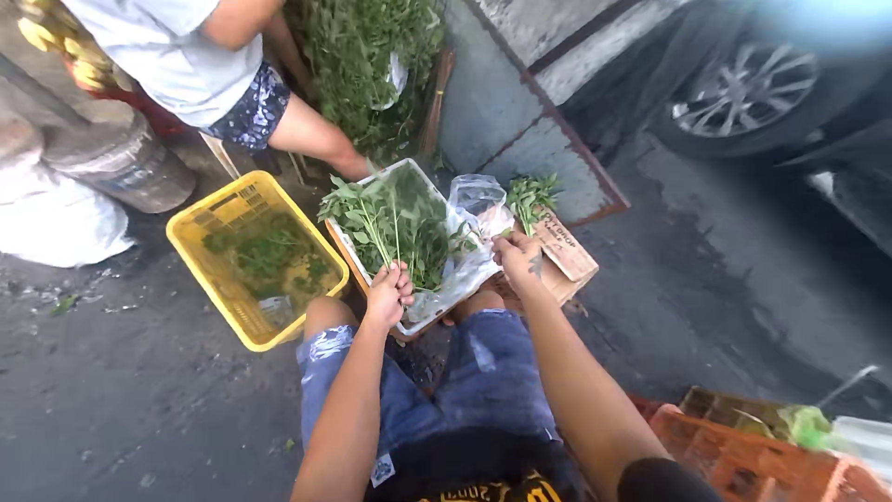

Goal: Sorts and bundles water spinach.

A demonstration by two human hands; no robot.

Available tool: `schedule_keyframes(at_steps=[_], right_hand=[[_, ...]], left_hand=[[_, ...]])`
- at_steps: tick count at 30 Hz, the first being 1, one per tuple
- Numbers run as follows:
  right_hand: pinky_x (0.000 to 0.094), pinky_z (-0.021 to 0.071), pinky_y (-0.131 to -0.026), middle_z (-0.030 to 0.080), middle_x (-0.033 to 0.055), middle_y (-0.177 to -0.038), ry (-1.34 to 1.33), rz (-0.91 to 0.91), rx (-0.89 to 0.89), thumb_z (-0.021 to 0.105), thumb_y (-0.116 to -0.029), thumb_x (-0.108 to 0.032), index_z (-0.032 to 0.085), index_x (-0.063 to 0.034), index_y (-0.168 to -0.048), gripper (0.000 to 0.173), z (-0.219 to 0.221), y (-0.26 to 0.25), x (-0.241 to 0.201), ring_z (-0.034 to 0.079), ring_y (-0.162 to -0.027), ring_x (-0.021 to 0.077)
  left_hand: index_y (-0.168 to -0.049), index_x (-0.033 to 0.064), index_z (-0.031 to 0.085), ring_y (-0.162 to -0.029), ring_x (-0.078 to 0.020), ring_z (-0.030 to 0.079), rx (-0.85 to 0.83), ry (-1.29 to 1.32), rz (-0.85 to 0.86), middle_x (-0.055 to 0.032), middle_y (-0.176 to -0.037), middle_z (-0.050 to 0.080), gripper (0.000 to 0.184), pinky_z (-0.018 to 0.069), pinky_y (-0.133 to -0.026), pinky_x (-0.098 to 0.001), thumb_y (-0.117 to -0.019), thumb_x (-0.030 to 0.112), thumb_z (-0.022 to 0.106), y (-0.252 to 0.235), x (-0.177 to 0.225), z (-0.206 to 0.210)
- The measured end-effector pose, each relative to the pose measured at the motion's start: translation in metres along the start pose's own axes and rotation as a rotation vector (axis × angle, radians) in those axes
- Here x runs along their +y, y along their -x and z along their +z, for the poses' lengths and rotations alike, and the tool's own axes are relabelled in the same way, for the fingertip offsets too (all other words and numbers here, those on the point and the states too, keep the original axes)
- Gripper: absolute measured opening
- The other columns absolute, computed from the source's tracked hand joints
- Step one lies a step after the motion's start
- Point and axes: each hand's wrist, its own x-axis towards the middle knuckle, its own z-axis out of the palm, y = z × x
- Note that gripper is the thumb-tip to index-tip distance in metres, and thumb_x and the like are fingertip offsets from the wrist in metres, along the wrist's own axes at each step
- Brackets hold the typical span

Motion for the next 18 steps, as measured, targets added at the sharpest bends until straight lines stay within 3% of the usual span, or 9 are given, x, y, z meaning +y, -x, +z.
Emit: schedule_keyframes(at_steps=[2, 3, 4, 6, 9, 10, 12, 15, 18], right_hand=[[0.0448, 0.0584, -0.076, 0.07, 0.0153, -0.097, 0.235, 0.0, 0.053, 0.057, -0.1046, -0.019, 0.068, -0.0016, -0.116, 0.024, -0.011, -0.008, 0.001, 0.068, -0.08, 0.025], [0.0566, 0.0559, -0.089, 0.069, 0.0219, -0.116, 0.459, 0.024, 0.072, 0.059, -0.1016, -0.022, 0.064, -0.0054, -0.131, 0.034, -0.017, -0.009, -0.002, 0.069, -0.101, 0.0362], [0.0656, 0.0498, -0.098, 0.059, 0.029, -0.136, 0.631, 0.076, 0.058, 0.063, -0.0986, -0.028, 0.052, -0.0077, -0.147, 0.053, -0.021, -0.007, -0.009, 0.061, -0.12, 0.0466], [0.0691, 0.045, -0.103, 0.043, 0.0351, -0.149, 0.662, 0.085, 0.056, 0.063, -0.0989, -0.043, 0.042, -0.007, -0.154, 0.069, -0.018, 0.009, -0.018, 0.051, -0.13, 0.0531], [0.0487, 0.055, -0.095, 0.063, 0.0193, -0.127, 0.03, -0.07, 0.086, 0.057, -0.1029, -0.04, 0.054, -0.004, -0.138, 0.051, 0.032, 0.051, -0.002, 0.064, -0.113, 0.0304], [0.0439, 0.0558, -0.088, 0.065, 0.0156, -0.118, -0.252, -0.035, 0.061, 0.051, -0.1059, -0.036, 0.054, -0.0027, -0.135, 0.044, 0.056, 0.07, 0.004, 0.065, -0.105, 0.0249], [0.043, 0.0559, -0.086, 0.065, 0.0138, -0.112, -0.615, 0.114, 0.019, 0.032, -0.11, -0.044, 0.052, -0.0033, -0.136, 0.052, 0.095, 0.098, 0.008, 0.065, -0.1, 0.0234], [0.0362, 0.0573, -0.073, 0.062, 0.0062, -0.097, -0.767, 0.178, 0.106, 0.023, -0.1087, -0.054, 0.052, -0.0076, -0.131, 0.059, 0.127, 0.103, -0.004, 0.064, -0.078, 0.0155], [0.0339, 0.0572, -0.065, 0.061, 0.0044, -0.1, -0.744, 0.164, 0.131, 0.022, -0.1072, -0.06, 0.052, -0.0113, -0.133, 0.062, 0.13, 0.09, 0.001, 0.063, -0.074, 0.0144]], left_hand=[[-0.116, 0.0079, 0.052, -0.047, -0.0099, 0.044, -0.049, 0.031, -0.01, 0.0009, -0.066, 0.046, 0.034, 0.042, -0.043, -0.0231, -0.1144, 0.026, 0.024, 0.001, -0.001, 0.001], [-0.115, 0.0072, 0.054, -0.048, -0.0106, 0.045, -0.071, 0.051, -0.014, 0.0002, -0.067, 0.048, 0.035, 0.0433, -0.043, -0.024, -0.1143, 0.026, 0.024, 0.001, -0.002, 0.002], [-0.113, 0.0075, 0.054, -0.05, -0.0116, 0.048, -0.093, 0.068, -0.015, -0.0006, -0.069, 0.049, 0.035, 0.0456, -0.046, -0.0253, -0.1142, 0.025, 0.024, 0.002, -0.004, 0.003], [-0.107, 0.0092, 0.05, -0.059, -0.0146, 0.053, -0.13, 0.123, 0.022, -0.0024, -0.075, 0.053, 0.03, 0.0516, -0.057, -0.0298, -0.1133, 0.021, 0.024, 0.003, -0.009, 0.006], [-0.105, 0.0107, 0.051, -0.077, -0.0231, 0.066, -0.044, 0.229, 0.135, -0.0061, -0.083, 0.062, 0.03, 0.0591, -0.08, -0.0429, -0.1126, 0.018, 0.023, -0.002, -0.018, 0.017], [-0.104, 0.0123, 0.052, -0.082, -0.0258, 0.069, -0.007, 0.26, 0.155, -0.0064, -0.084, 0.064, 0.032, 0.0589, -0.085, -0.0472, -0.1127, 0.02, 0.022, -0.004, -0.021, 0.021], [-0.109, 0.0132, 0.051, -0.093, -0.0306, 0.07, 0.013, 0.262, 0.173, -0.0091, -0.091, 0.068, 0.032, 0.0561, -0.094, -0.0533, -0.1136, 0.023, 0.021, -0.009, -0.028, 0.025], [-0.121, 0.0132, 0.051, -0.09, -0.0237, 0.069, 0.05, 0.035, 0.131, -0.0072, -0.092, 0.068, 0.028, 0.0581, -0.084, -0.0454, -0.1136, 0.028, 0.029, -0.004, -0.054, 0.031], [-0.116, 0.0155, 0.051, -0.081, -0.0209, 0.066, 0.061, 0.041, 0.123, -0.0037, -0.083, 0.064, 0.026, 0.0576, -0.08, -0.0429, -0.1136, 0.028, 0.028, 0.0, -0.051, 0.031]])
